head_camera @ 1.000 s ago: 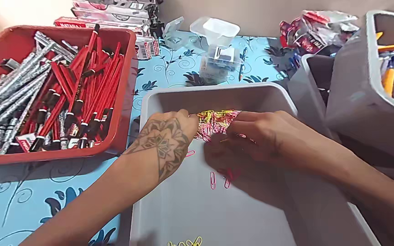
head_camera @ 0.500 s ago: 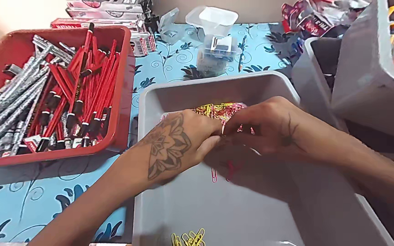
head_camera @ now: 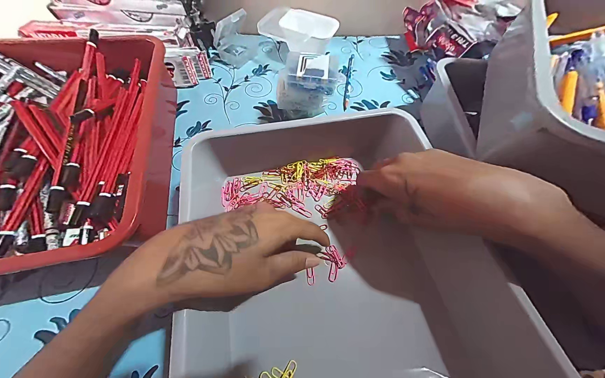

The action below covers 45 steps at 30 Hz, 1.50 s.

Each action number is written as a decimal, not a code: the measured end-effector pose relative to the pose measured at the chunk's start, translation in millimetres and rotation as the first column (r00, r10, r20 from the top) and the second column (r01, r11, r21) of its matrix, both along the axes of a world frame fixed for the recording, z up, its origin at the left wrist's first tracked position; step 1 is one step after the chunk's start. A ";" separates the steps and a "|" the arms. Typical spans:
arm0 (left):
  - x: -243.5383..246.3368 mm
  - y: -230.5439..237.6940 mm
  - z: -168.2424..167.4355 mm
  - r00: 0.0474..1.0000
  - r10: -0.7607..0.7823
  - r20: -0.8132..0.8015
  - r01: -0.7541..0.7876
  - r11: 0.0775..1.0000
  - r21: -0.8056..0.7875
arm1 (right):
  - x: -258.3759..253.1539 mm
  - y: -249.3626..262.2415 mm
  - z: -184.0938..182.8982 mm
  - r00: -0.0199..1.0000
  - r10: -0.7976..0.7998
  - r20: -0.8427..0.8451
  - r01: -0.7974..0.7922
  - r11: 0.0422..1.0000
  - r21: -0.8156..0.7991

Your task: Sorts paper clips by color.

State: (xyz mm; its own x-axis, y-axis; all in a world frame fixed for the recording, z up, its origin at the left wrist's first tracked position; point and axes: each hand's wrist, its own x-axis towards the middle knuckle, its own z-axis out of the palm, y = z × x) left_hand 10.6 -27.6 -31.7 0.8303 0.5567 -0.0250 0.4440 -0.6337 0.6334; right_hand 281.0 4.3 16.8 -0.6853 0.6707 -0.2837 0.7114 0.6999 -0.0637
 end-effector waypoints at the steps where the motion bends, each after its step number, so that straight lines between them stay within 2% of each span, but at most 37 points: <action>1: 0.5 -3.8 0.7 0.997 0.016 -0.078 -0.014 0.999 0.029 | -0.1 1.3 -1.3 1.000 -0.001 -0.013 0.001 1.000 0.004; 3: 1.8 -7.4 -1.3 0.987 0.028 -0.159 -0.013 0.996 0.092 | -1.4 2.9 -3.7 0.998 -0.017 -0.066 0.018 1.000 0.015; 7: 3.7 -8.7 -7.4 0.972 0.102 -0.213 -0.040 0.959 0.279 | -0.3 2.3 -2.8 0.976 -0.019 -0.216 0.018 1.000 -0.003; 11: 5.7 -10.9 -3.6 0.939 0.194 -0.283 -0.086 0.931 0.355 | 1.0 -0.3 -4.7 0.994 -0.002 -0.108 0.005 1.000 0.030; 16: 6.9 -9.3 -5.3 0.954 0.233 -0.189 -0.125 0.880 0.458 | -7.5 -3.1 -5.1 0.996 -0.084 -0.023 0.084 0.996 -0.001; 22: 10.1 -8.9 2.4 0.945 0.240 -0.220 -0.137 0.906 0.399 | -7.9 -8.0 -15.1 0.988 -0.108 -0.113 0.122 0.983 0.134; 26: 11.8 0.7 3.7 0.971 0.210 -0.116 -0.158 0.923 0.352 | -15.0 -8.4 -10.6 0.987 -0.147 -0.058 0.151 0.985 0.085; 30: 21.1 8.1 8.2 0.973 0.190 -0.135 -0.148 0.951 0.272 | -18.2 -7.5 -6.2 0.983 -0.185 -0.004 0.185 0.983 0.000; 33: 32.7 13.5 11.3 0.966 0.220 -0.136 -0.163 0.925 0.343 | -19.7 -8.6 -6.2 0.984 -0.179 0.003 0.179 0.983 -0.032; 35: 45.4 19.4 17.5 0.946 0.251 -0.208 -0.164 0.918 0.361 | -20.5 -11.3 -4.4 0.982 -0.189 -0.007 0.188 0.981 -0.040; 38: 63.5 29.8 26.8 0.890 0.279 -0.360 -0.157 0.930 0.332 | -17.6 -13.8 -1.4 0.969 -0.216 -0.118 0.218 0.976 -0.002; 43: 74.6 31.4 28.1 0.880 0.317 -0.354 -0.187 0.915 0.356 | -14.1 -14.1 -9.9 0.907 -0.219 -0.361 0.292 0.943 0.162; 45: 76.4 28.8 30.5 0.884 0.329 -0.333 -0.219 0.920 0.326 | -16.3 -13.4 -3.0 0.903 -0.258 -0.344 0.323 0.935 0.145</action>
State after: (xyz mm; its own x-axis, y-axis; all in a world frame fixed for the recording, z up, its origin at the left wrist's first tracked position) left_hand 87.0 1.2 -1.2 0.6016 0.7902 -0.1173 0.7931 -0.5733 0.2057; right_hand 264.7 -9.1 13.9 -0.4830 0.8728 0.0698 0.8500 0.4865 -0.2022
